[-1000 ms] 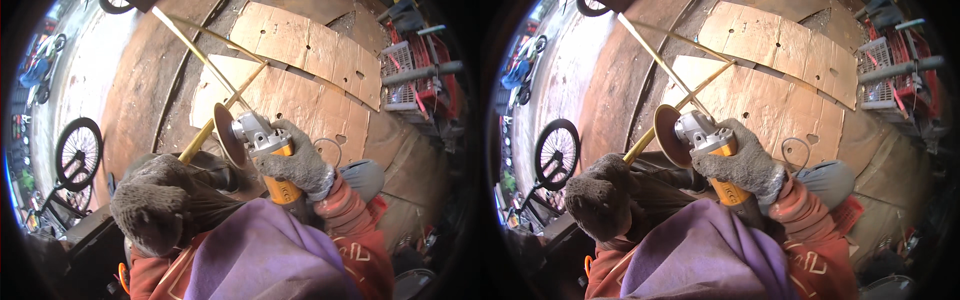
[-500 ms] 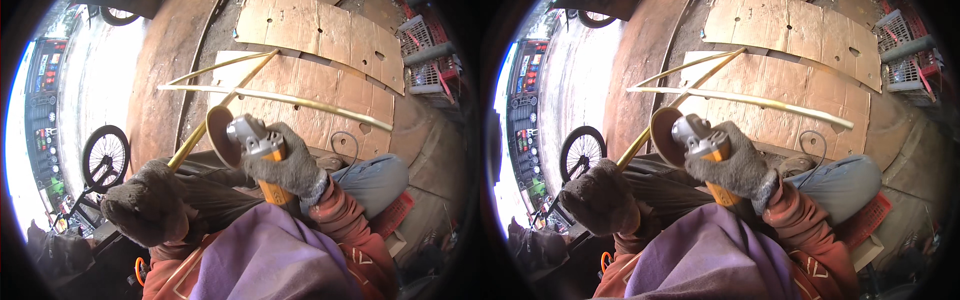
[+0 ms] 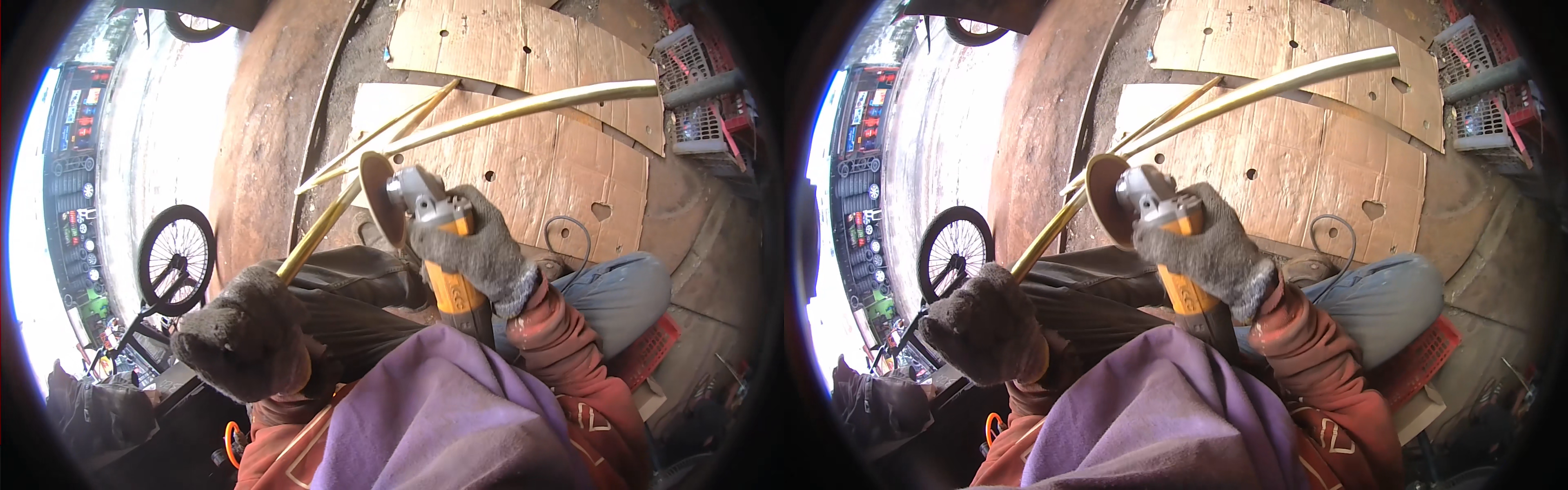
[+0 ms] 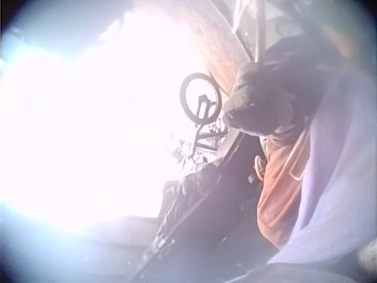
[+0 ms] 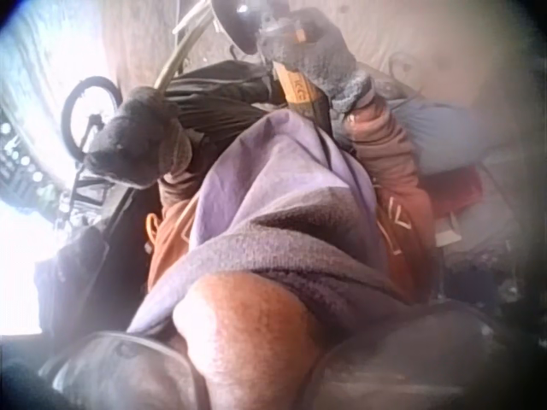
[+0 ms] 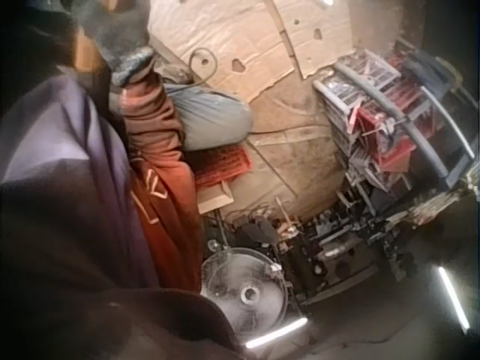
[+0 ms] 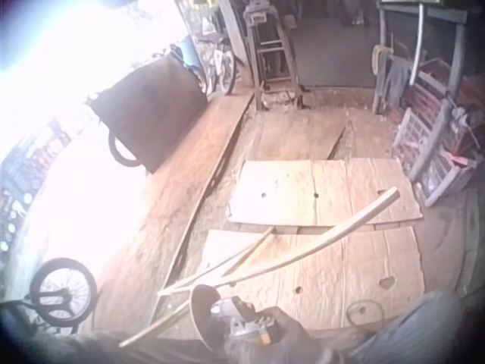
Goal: The person uses an angle grinder to sand and smooth the ends of several thin brass-colored metal rods while sitting on the floor.
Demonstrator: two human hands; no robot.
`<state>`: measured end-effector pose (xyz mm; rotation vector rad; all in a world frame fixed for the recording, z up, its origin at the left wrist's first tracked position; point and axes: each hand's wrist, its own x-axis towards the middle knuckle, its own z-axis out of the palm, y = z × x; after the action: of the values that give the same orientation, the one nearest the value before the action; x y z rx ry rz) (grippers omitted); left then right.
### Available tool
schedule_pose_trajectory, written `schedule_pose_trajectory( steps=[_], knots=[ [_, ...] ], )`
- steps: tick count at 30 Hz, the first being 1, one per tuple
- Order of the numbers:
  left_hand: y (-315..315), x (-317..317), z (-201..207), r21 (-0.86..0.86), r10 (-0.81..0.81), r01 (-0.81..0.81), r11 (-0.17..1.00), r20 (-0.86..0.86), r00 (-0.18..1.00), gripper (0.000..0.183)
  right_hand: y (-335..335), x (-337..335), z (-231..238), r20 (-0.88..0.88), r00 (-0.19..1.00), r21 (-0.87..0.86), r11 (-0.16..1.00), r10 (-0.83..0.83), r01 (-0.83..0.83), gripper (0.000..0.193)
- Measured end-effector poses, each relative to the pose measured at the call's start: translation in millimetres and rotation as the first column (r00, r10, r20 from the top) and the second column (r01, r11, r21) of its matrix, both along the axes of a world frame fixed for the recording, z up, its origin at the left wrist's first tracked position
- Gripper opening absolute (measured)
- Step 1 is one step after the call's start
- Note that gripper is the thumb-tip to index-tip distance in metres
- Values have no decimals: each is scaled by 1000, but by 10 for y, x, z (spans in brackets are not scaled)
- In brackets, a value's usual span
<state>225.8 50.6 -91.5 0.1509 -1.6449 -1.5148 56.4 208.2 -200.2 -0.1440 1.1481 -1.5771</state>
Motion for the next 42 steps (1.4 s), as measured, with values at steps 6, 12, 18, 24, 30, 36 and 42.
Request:
schedule_pose_trajectory(
  steps=[6,12,18,24,30,36,42],
  knots=[
    [76,189,-196,28,27,-26,999,-38,999,48,208,99,97,-124,990,32,997,70,-66,62],
    [-35,305,-211,-146,-189,214,966,170,967,38,313,179,304,-270,953,-20,989,134,-144,66],
    [-123,349,-149,-296,-418,535,792,377,827,34,237,-44,349,-110,984,112,986,140,-128,62],
    [-13,274,-53,-422,-449,673,608,516,729,36,413,95,426,-270,944,124,979,188,-160,65],
    [100,314,-259,-465,-530,685,561,434,729,32,353,-101,406,-230,938,353,921,260,-168,56],
    [116,350,-276,-493,-500,641,589,401,768,32,494,-6,590,-389,877,244,950,281,-195,72],
    [101,306,-231,-492,-468,606,625,385,795,31,368,-890,1060,-590,713,328,919,379,-217,73]
  ],
)
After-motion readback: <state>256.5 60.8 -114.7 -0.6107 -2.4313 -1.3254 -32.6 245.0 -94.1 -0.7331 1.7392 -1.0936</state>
